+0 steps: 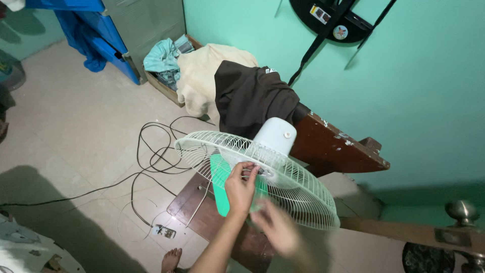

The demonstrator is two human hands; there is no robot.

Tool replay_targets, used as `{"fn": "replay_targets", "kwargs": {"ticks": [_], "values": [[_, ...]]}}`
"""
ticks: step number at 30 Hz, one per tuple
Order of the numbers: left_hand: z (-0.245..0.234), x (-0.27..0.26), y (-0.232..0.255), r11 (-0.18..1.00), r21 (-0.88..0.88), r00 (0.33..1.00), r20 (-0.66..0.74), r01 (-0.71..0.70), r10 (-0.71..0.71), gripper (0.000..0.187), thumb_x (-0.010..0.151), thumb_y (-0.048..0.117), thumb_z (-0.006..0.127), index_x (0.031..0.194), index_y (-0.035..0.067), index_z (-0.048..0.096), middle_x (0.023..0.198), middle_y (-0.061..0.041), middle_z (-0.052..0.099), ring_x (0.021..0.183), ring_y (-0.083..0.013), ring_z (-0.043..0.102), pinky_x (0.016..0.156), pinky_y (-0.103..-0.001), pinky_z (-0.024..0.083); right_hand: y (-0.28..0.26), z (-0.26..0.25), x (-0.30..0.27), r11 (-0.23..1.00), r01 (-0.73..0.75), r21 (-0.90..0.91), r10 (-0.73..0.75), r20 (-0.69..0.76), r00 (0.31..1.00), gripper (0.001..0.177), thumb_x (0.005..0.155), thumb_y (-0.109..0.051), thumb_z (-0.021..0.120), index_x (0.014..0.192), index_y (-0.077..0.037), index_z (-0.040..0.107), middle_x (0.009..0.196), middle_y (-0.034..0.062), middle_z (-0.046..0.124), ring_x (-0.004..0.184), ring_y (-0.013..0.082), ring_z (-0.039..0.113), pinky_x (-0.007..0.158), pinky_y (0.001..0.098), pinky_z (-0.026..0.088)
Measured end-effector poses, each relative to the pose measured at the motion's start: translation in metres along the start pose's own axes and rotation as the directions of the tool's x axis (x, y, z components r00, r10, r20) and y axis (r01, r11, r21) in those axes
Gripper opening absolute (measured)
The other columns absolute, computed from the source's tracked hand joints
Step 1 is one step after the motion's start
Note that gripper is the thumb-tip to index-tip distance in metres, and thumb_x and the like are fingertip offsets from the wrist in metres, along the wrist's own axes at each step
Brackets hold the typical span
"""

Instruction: The person assembles a small table fan by attaching the green fan blades to the motor hub, securing them with a nut, and then fitting the front and rear wire cages. The person handles the fan blades, motor hub, nut, and wire cages by hand.

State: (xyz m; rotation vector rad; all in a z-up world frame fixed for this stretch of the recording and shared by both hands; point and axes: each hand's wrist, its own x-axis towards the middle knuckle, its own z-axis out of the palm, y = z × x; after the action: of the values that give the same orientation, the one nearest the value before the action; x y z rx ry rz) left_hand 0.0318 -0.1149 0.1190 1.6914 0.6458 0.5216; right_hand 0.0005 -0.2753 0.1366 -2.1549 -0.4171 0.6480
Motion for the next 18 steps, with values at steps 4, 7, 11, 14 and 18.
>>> {"fn": "replay_targets", "kwargs": {"ticks": [4,7,11,14,18], "values": [[0.003,-0.002,-0.003,0.997,-0.041,0.998,-0.039,-0.058,0.057,0.022,0.087,0.021,0.08,0.098,0.003,0.072,0.091,-0.01,0.076,0.074,-0.0183,0.074,0.062,-0.03,0.058,-0.028,-0.098,-0.056,0.989,0.12,0.083,-0.132,0.165,0.977,0.027,0.103,-0.031,0.063,0.113,-0.006,0.065,0.095,0.0112,0.077,0.09,0.0213,0.075,0.082,0.0349,0.058],[0.009,-0.003,-0.004,0.991,-0.128,0.997,-0.07,-0.047,0.038,0.023,0.086,0.019,0.08,0.1,0.003,0.07,0.098,-0.009,0.075,0.082,-0.0184,0.075,0.065,-0.03,0.061,-0.054,-0.157,-0.039,0.945,0.107,0.31,-0.037,-0.223,0.974,0.036,0.114,-0.026,0.061,0.099,0.007,0.062,0.082,0.0204,0.07,0.077,0.0242,0.065,0.069,0.0375,0.052],[0.013,-0.008,0.001,0.996,-0.088,0.997,-0.07,0.021,-0.027,0.025,0.087,0.017,0.08,0.103,0.004,0.067,0.101,-0.01,0.073,0.085,-0.0192,0.074,0.062,-0.03,0.057,-0.078,-0.179,0.084,0.911,0.336,0.237,-0.288,-0.217,0.933,0.034,0.104,-0.029,0.06,0.121,0.001,0.065,0.106,0.0045,0.068,0.101,0.0129,0.063,0.092,0.0261,0.051],[0.013,-0.011,0.002,0.98,-0.173,0.993,-0.041,0.101,-0.109,0.024,0.086,0.015,0.079,0.104,0.005,0.066,0.101,-0.009,0.074,0.084,-0.019,0.076,0.06,-0.031,0.055,-0.074,-0.156,0.165,0.926,0.261,-0.272,-0.322,-0.212,0.923,0.052,0.099,-0.041,0.066,0.131,0.0,0.064,0.113,0.017,0.067,0.106,0.0259,0.06,0.092,0.0377,0.049],[0.012,-0.01,-0.001,0.987,-0.161,0.998,-0.063,0.003,-0.014,0.024,0.085,0.011,0.08,0.104,0.004,0.066,0.099,-0.011,0.073,0.085,-0.0241,0.075,0.07,-0.034,0.056,-0.053,-0.144,0.199,0.927,-0.27,-0.261,0.257,-0.084,0.963,0.071,0.093,-0.056,0.061,0.147,-0.01,0.049,0.114,0.0174,0.071,0.105,0.0288,0.07,0.098,0.0405,0.05]]}}
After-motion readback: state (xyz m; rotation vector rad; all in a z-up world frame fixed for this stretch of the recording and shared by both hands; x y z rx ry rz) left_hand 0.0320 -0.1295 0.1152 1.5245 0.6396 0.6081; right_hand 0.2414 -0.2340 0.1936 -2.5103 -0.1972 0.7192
